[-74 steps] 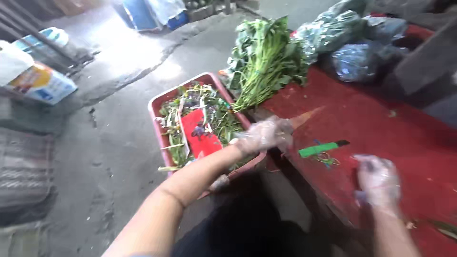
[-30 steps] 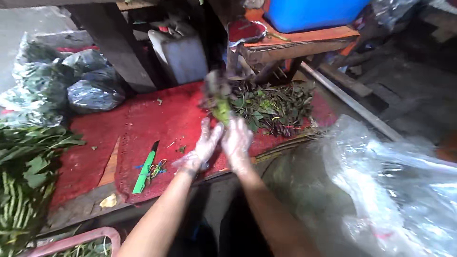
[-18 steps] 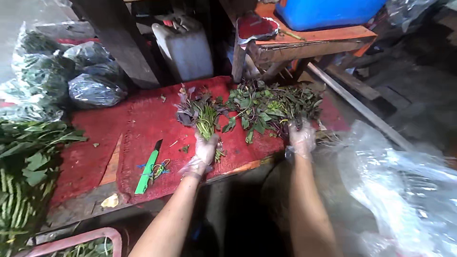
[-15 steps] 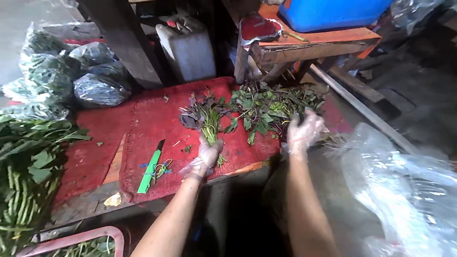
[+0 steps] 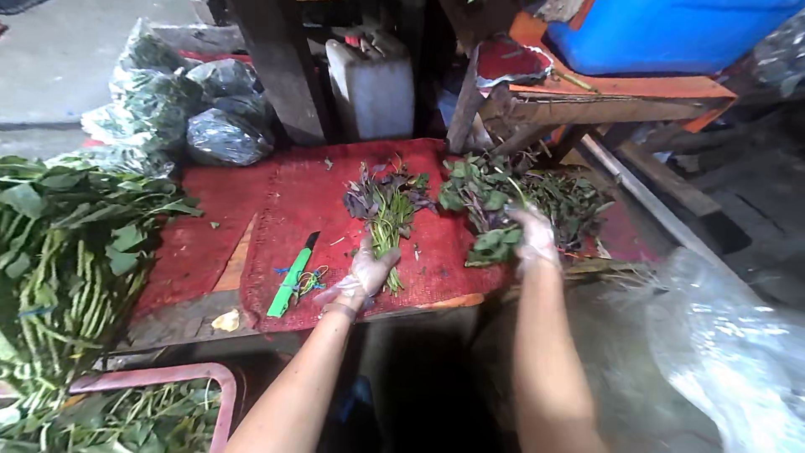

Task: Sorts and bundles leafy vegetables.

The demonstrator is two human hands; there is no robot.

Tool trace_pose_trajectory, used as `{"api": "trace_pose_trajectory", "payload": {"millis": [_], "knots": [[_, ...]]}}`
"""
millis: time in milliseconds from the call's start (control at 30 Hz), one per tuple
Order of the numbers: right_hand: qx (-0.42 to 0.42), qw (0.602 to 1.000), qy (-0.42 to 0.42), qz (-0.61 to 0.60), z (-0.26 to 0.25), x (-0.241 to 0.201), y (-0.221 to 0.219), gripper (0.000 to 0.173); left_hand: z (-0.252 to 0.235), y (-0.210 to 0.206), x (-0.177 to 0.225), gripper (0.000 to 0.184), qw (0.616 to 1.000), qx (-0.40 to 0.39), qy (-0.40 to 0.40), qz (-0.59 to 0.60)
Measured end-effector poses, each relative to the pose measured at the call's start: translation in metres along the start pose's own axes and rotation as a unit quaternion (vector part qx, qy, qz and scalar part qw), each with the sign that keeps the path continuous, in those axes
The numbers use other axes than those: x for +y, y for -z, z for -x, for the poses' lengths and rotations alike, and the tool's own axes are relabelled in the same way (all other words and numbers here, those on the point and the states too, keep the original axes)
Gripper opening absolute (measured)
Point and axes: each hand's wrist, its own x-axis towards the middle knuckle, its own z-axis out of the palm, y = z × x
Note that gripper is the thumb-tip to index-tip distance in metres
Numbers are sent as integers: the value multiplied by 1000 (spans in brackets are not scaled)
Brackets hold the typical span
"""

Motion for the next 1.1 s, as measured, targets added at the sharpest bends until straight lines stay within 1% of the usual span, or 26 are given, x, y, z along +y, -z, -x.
{"api": "trace_pose_trajectory", "payload": {"millis": [33,100,167,200,233,267,300,333,367,400,433,500,533,567,600,667,733,767,833,867,900,933,967,1000,1033,1100], "knots": [[17,999,-14,-32,9,0,10,39,-1,1,-1,71,1000,2,2,-12],[33,998,-34,-31,22,2,22,44,-2,0,-1,74,998,27,10,-53],[8,999,-9,-46,22,16,22,44,4,-1,3,87,985,91,11,-145],[-15,998,11,-65,20,22,19,45,8,-3,8,90,972,139,-10,-191],[-34,996,28,-84,20,26,14,45,13,-6,13,89,959,183,-41,-214],[-45,993,43,-103,20,29,7,44,16,-11,17,82,951,211,-80,-214],[-59,990,52,-113,23,31,0,43,17,-17,19,71,951,210,-126,-188],[-76,990,57,-107,29,31,-6,43,15,-26,19,59,959,175,-166,-147],[-95,991,63,-77,37,31,-12,42,12,-36,16,51,969,116,-192,-100],[-119,990,69,-18,43,29,-16,42,9,-45,13,50,977,49,-199,-64],[-150,982,77,81,48,26,-19,45,5,-53,10,54,978,-5,-198,-62],[-187,934,96,289,53,19,-22,58,3,-62,8,59,964,-65,-198,-165],[-177,919,101,338,57,13,-21,59,6,-63,10,58,954,-79,-197,-214],[-156,920,106,344,62,6,-18,54,8,-63,15,55,947,-89,-189,-244],[-129,930,114,324,66,-1,-14,46,9,-63,17,51,945,-93,-180,-256],[-85,952,139,258,68,-10,-4,34,6,-64,13,44,952,-76,-176,-240],[-59,959,144,236,58,-17,1,28,1,-67,8,38,962,-56,-176,-202],[-72,955,121,259,54,-19,3,33,-1,-68,8,36,965,-52,-169,-196],[-138,933,61,325,54,-11,-6,60,-3,-70,12,34,965,-63,-145,-212],[-169,920,48,349,57,1,-16,70,-3,-71,12,32,964,-66,-140,-217],[-196,910,50,362,59,12,-25,72,-4,-72,12,30,964,-65,-140,-217],[-209,910,58,354,62,21,-30,63,-4,-72,11,28,966,-60,-137,-210],[-202,920,66,329,65,25,-30,49,-5,-71,10,29,970,-51,-137,-194],[-184,935,68,295,66,25,-26,39,-6,-71,10,32,974,-45,-131,-177],[-157,951,68,259,69,22,-20,34,-8,-71,10,38,978,-40,-122,-164],[-87,970,81,210,71,9,-1,30,-8,-73,10,51,984,-39,-98,-144]]}}
